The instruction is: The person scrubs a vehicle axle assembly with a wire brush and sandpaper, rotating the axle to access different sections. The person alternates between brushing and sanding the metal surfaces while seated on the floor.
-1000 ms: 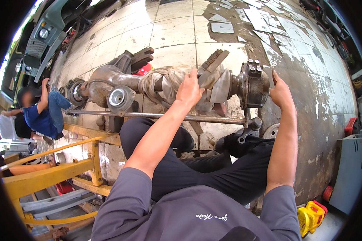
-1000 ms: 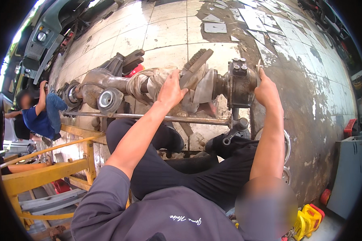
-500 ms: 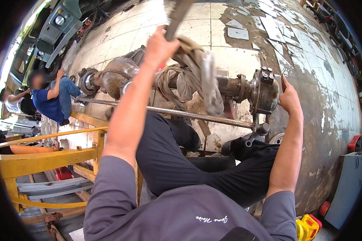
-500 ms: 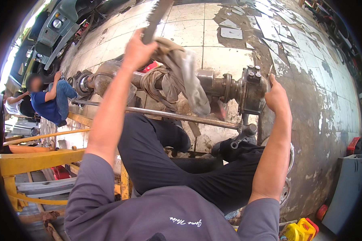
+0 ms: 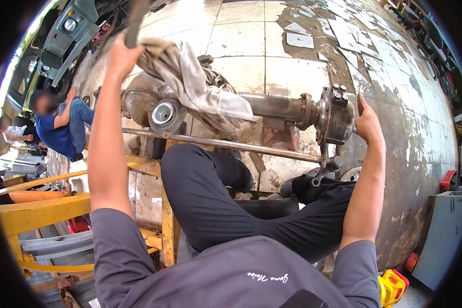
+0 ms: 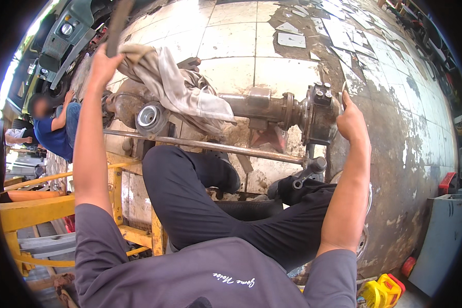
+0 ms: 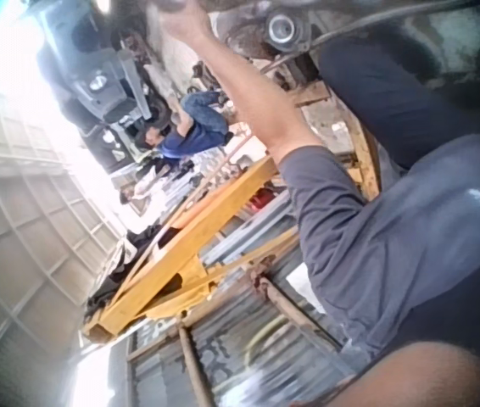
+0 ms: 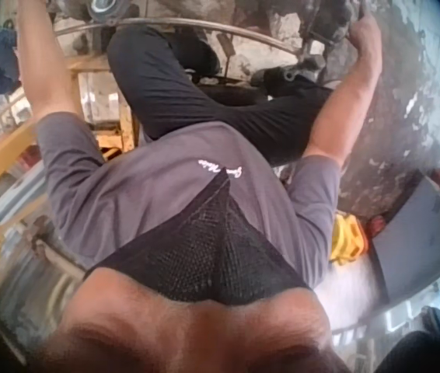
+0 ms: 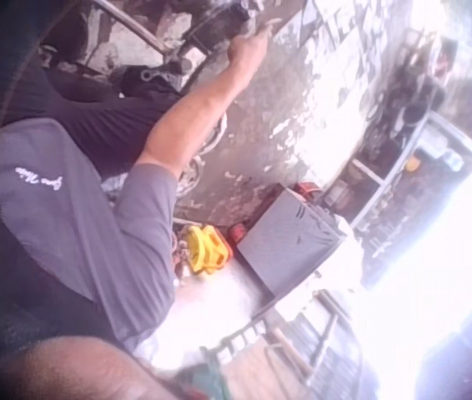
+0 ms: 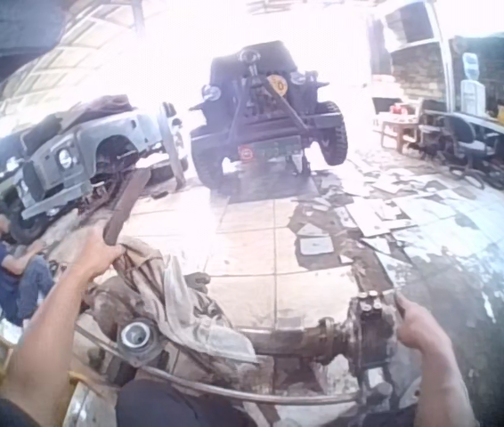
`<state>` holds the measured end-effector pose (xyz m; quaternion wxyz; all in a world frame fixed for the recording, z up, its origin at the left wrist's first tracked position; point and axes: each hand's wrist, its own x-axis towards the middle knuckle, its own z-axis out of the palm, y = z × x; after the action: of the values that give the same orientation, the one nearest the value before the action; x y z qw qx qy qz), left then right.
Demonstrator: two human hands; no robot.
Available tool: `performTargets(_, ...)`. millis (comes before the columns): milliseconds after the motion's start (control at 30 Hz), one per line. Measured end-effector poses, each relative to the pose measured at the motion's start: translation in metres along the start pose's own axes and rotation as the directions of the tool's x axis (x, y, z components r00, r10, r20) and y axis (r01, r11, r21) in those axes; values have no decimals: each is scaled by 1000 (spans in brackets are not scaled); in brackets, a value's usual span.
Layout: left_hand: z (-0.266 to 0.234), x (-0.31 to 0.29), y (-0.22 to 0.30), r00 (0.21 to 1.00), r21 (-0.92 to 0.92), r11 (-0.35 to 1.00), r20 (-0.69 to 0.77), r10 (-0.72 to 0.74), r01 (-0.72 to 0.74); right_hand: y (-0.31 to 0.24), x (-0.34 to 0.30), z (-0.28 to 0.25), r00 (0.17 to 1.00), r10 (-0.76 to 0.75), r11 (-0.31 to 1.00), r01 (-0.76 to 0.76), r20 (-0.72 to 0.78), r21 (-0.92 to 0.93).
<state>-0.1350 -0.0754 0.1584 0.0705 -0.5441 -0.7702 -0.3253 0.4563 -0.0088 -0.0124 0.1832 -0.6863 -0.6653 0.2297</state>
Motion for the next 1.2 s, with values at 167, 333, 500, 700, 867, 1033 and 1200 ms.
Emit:
performTargets(167,56,-52,-6,892,202,967,393,-225,155,-42,-24,-14,998,40,999,-38,42,-38)
performTargets(333,105,-95,0,717,260,949,627,-307,179,-45,-24,-17,996,59,997,-55,62,-62)
performTargets(500,112,-107,9,789,184,970,567,-235,156,-38,-19,-12,996,50,997,-45,80,-68)
performTargets(700,124,-132,9,909,70,986,381,-167,152,-41,-16,-4,992,51,995,-40,114,-95)
performTargets(867,123,-147,67,846,-58,980,516,-133,190,-39,-15,-5,999,-15,1000,15,-31,4)
performTargets(1033,143,-174,83,619,-213,864,774,-136,456,-67,-25,-2,991,-15,999,10,-131,-35)
performTargets(1200,163,-236,107,401,-328,335,899,-175,883,-64,-22,4,984,-91,995,85,-152,-44)
